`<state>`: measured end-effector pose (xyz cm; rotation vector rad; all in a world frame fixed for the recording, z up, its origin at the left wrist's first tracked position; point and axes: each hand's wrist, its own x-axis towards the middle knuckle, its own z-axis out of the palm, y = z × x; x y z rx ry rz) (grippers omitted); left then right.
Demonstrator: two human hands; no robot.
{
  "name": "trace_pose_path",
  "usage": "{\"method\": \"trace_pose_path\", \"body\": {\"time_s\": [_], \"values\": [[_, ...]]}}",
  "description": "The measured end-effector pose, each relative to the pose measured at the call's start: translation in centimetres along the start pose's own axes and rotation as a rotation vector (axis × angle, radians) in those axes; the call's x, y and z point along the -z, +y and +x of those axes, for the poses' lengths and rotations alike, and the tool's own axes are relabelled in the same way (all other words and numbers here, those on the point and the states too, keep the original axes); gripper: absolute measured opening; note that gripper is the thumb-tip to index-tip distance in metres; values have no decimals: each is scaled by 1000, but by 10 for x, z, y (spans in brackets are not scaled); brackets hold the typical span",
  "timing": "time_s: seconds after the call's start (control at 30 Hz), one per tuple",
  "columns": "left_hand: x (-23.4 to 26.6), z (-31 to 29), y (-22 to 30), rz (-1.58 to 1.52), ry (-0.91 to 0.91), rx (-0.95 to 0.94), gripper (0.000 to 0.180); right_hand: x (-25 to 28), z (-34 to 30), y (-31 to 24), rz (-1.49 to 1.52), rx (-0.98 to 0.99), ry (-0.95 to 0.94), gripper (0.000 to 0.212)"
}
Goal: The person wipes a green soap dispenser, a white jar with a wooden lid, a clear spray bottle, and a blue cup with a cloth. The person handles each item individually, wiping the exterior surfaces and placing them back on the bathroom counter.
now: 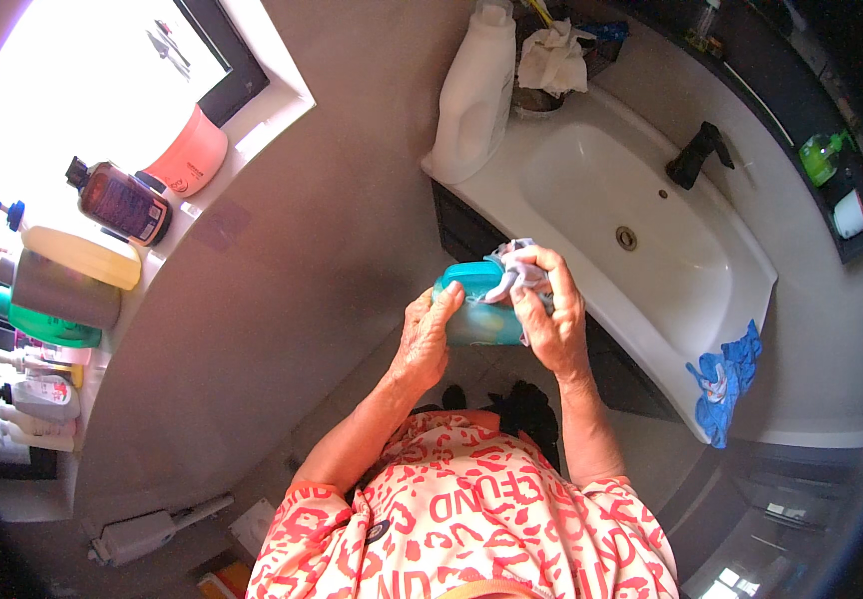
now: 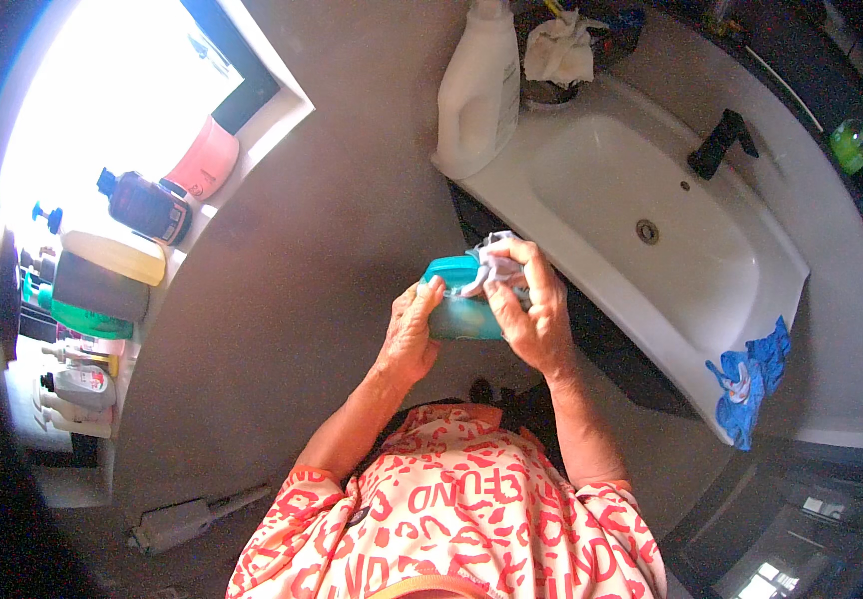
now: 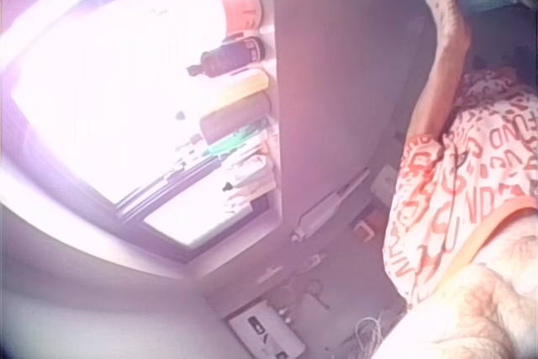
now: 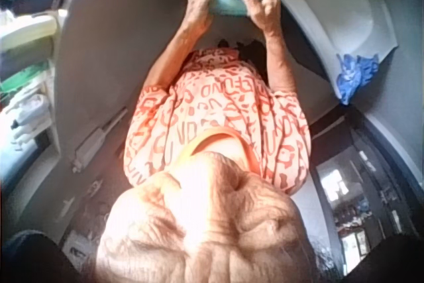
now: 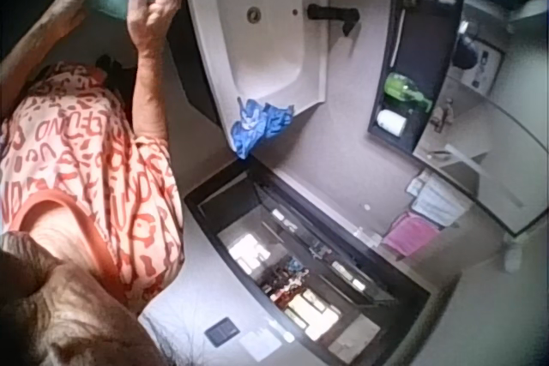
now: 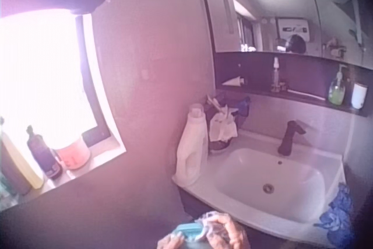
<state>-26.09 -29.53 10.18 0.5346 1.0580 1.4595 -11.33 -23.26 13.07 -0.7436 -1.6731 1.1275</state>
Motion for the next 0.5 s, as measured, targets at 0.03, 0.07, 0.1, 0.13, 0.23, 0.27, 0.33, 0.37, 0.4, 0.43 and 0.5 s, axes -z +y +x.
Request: {"method": "trace_pose_path", "body": {"time_s": [0.03,0.07,0.1,0.13,0.23,0.27,0.33,0.37,0.4,0.43,0.5], "values": [[0,-1,0,23,3,-1,35,3,4,8,-13,-39,16,25],[-1,-2,0,53,0,-8,35,4,9,10,47,-122,22,28],[-1,-3,-1,82,-2,-16,36,7,12,19,107,-196,27,29],[-1,-3,-2,111,-5,-24,36,10,13,28,167,-270,33,31],[1,0,-8,80,42,-39,36,3,6,25,111,-194,81,36],[2,1,-8,70,39,-39,36,-1,3,22,75,-155,113,36],[3,3,-9,52,32,-40,36,-5,-4,13,98,-111,94,33],[2,3,-8,50,36,-46,37,-6,-7,14,65,-74,98,33],[-1,2,-6,47,40,-51,38,-7,-9,14,33,-36,102,32],[-2,1,-5,45,45,-57,39,-8,-11,17,-61,36,113,31],[0,6,-11,93,57,-72,42,-9,-12,23,-283,226,157,30]]}}
